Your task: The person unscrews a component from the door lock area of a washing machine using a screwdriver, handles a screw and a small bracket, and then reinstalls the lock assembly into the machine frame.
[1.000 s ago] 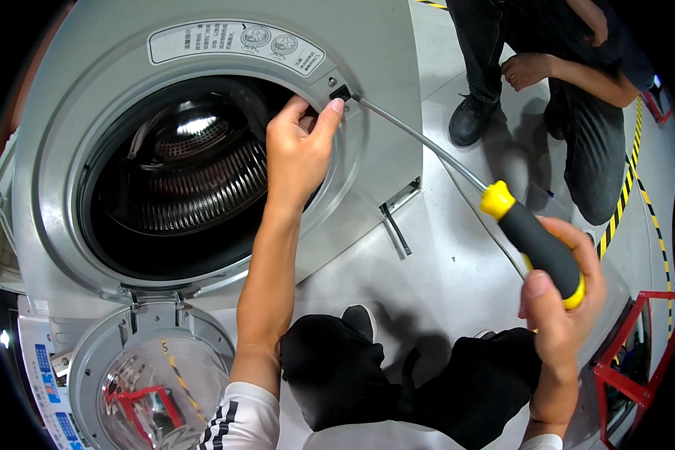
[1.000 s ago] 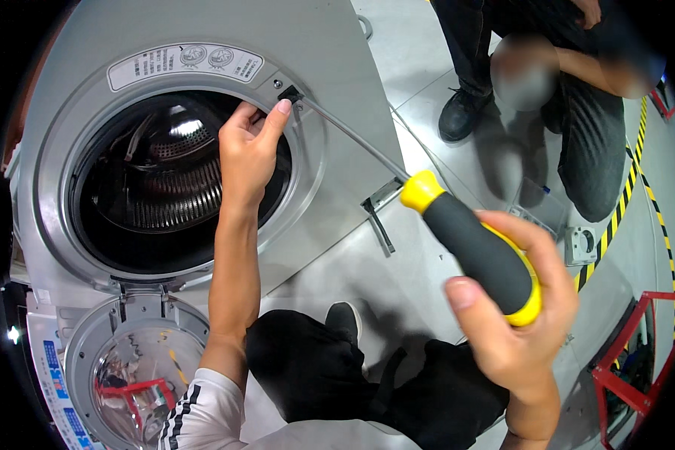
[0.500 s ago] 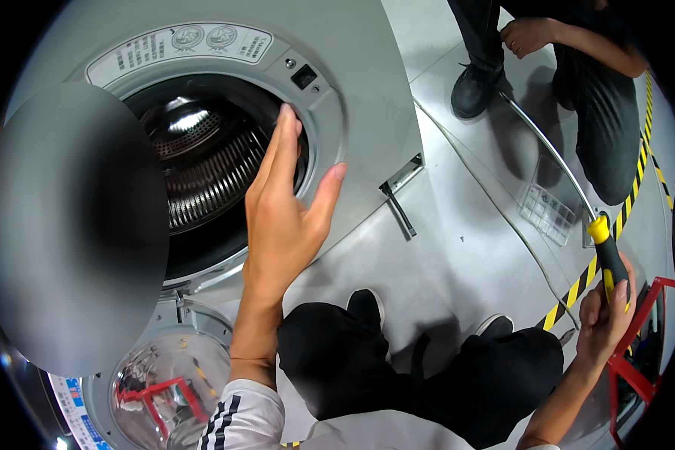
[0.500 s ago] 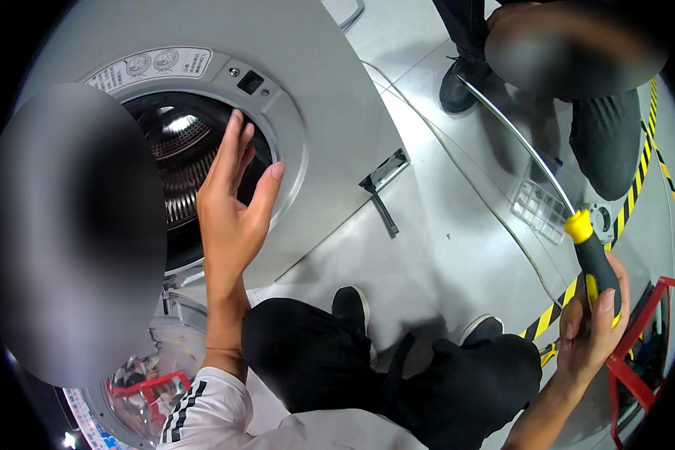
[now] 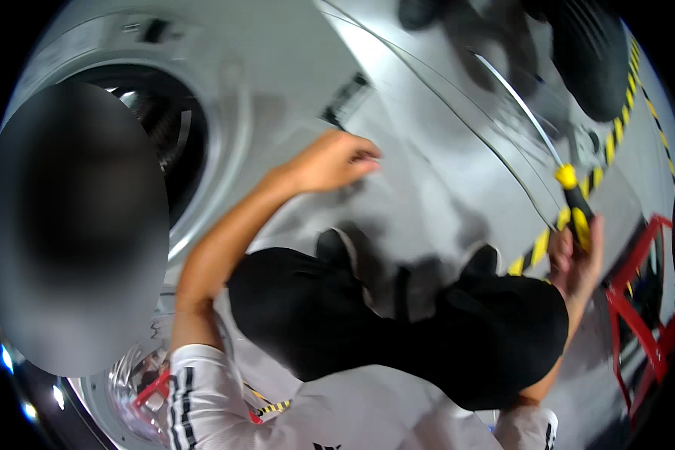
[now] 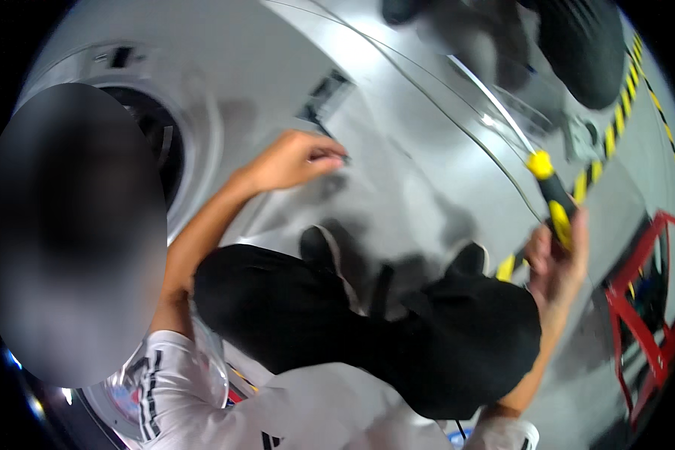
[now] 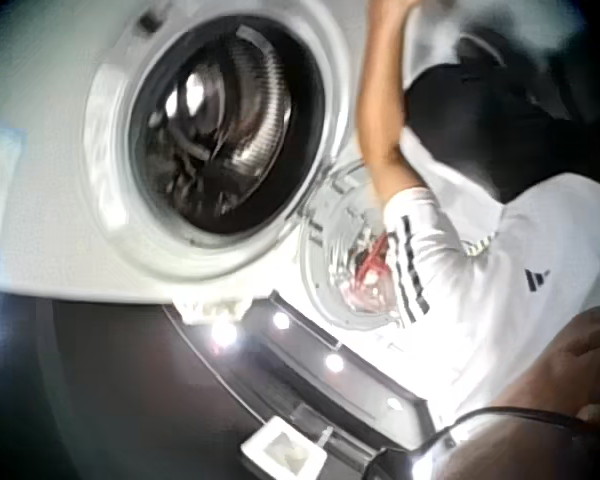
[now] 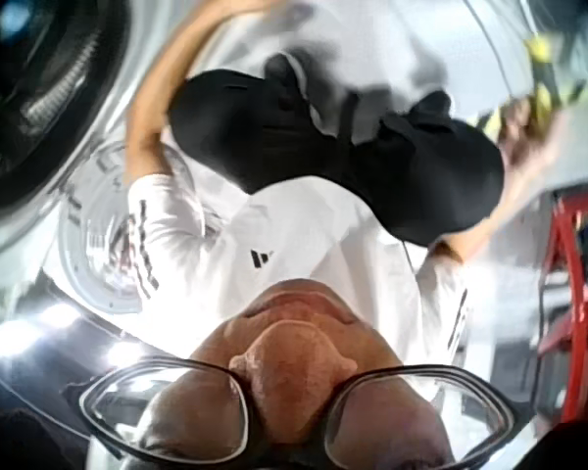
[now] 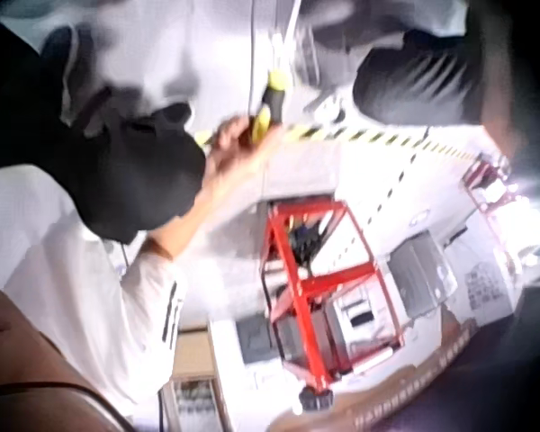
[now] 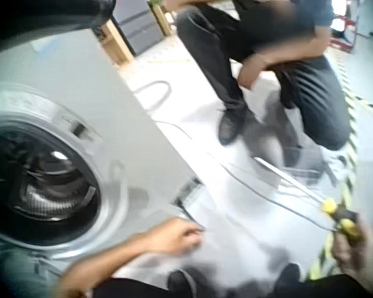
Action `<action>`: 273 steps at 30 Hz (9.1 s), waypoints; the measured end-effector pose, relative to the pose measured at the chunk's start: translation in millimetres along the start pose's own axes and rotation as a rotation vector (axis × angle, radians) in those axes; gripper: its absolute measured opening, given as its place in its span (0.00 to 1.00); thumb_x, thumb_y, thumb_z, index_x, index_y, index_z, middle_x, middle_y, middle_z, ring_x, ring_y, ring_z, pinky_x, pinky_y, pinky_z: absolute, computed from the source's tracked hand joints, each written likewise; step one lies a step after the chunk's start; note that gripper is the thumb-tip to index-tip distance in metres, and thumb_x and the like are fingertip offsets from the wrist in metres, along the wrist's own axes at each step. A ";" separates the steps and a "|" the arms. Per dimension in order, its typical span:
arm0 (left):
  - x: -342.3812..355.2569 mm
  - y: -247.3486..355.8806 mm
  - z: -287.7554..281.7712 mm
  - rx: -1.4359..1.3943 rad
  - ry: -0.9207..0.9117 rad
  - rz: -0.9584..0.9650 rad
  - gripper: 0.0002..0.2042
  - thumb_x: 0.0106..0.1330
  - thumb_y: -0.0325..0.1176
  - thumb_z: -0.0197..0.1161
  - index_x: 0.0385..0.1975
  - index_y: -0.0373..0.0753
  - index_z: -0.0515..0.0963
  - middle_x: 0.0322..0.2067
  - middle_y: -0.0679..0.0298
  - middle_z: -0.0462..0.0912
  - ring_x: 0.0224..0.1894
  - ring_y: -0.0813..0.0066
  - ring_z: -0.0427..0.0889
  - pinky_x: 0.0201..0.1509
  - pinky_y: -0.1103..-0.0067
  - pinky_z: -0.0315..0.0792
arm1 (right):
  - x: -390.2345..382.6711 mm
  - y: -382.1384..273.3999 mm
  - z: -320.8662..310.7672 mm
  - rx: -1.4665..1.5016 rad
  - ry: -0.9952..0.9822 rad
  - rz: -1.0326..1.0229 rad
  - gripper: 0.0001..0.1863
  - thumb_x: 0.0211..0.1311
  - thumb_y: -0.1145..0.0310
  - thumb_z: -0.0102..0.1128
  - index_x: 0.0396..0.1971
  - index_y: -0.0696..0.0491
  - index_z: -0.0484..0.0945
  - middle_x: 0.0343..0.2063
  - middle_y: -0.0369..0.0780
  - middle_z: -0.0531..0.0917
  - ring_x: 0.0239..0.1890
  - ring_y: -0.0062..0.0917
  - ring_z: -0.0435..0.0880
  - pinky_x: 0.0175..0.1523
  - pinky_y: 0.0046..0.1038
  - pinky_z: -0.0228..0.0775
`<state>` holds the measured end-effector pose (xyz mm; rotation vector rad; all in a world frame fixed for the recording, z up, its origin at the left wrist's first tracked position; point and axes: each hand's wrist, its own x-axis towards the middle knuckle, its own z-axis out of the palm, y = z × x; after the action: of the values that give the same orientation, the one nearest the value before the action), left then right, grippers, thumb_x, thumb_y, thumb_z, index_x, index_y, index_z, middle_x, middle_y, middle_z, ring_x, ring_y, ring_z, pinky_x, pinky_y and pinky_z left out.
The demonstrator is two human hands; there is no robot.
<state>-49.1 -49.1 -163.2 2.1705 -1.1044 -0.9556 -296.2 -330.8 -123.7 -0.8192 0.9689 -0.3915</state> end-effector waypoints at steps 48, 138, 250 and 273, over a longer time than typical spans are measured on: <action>11.2 28.4 -14.7 -1.854 0.434 0.291 0.07 0.68 0.36 0.53 0.35 0.43 0.77 0.37 0.66 0.80 0.39 0.77 0.78 0.45 0.80 0.76 | -4.4 0.7 35.6 -0.609 -0.581 -0.321 0.25 0.50 0.70 0.61 0.49 0.61 0.70 0.28 0.42 0.78 0.22 0.18 0.77 0.27 0.18 0.69; -41.0 69.8 -99.1 -1.799 0.757 0.412 0.10 0.68 0.35 0.54 0.43 0.37 0.73 0.35 0.66 0.77 0.27 0.85 0.72 0.35 0.86 0.72 | -68.1 -42.4 162.2 -0.857 -1.099 -0.365 0.34 0.50 0.70 0.56 0.59 0.63 0.62 0.35 0.47 0.81 0.26 0.21 0.79 0.24 0.17 0.68; -45.8 79.9 -92.3 -1.398 0.786 0.272 0.13 0.66 0.39 0.57 0.38 0.34 0.75 0.30 0.59 0.81 0.33 0.69 0.82 0.33 0.82 0.76 | -81.6 -30.9 164.5 -0.917 -0.794 -0.925 0.24 0.48 0.71 0.66 0.46 0.63 0.69 0.19 0.41 0.77 0.20 0.23 0.80 0.24 0.21 0.67; -48.0 69.8 -89.8 -1.431 0.785 0.228 0.13 0.66 0.39 0.57 0.38 0.34 0.75 0.30 0.59 0.81 0.31 0.72 0.83 0.31 0.82 0.76 | -91.9 -34.7 165.3 -0.939 -0.886 -0.320 0.18 0.63 0.67 0.51 0.46 0.63 0.65 0.16 0.39 0.78 0.16 0.22 0.78 0.25 0.23 0.68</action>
<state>-32.2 -34.5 -41.8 0.9653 -0.0895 -0.4046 -203.0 -223.4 5.9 -1.8085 0.1215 0.2129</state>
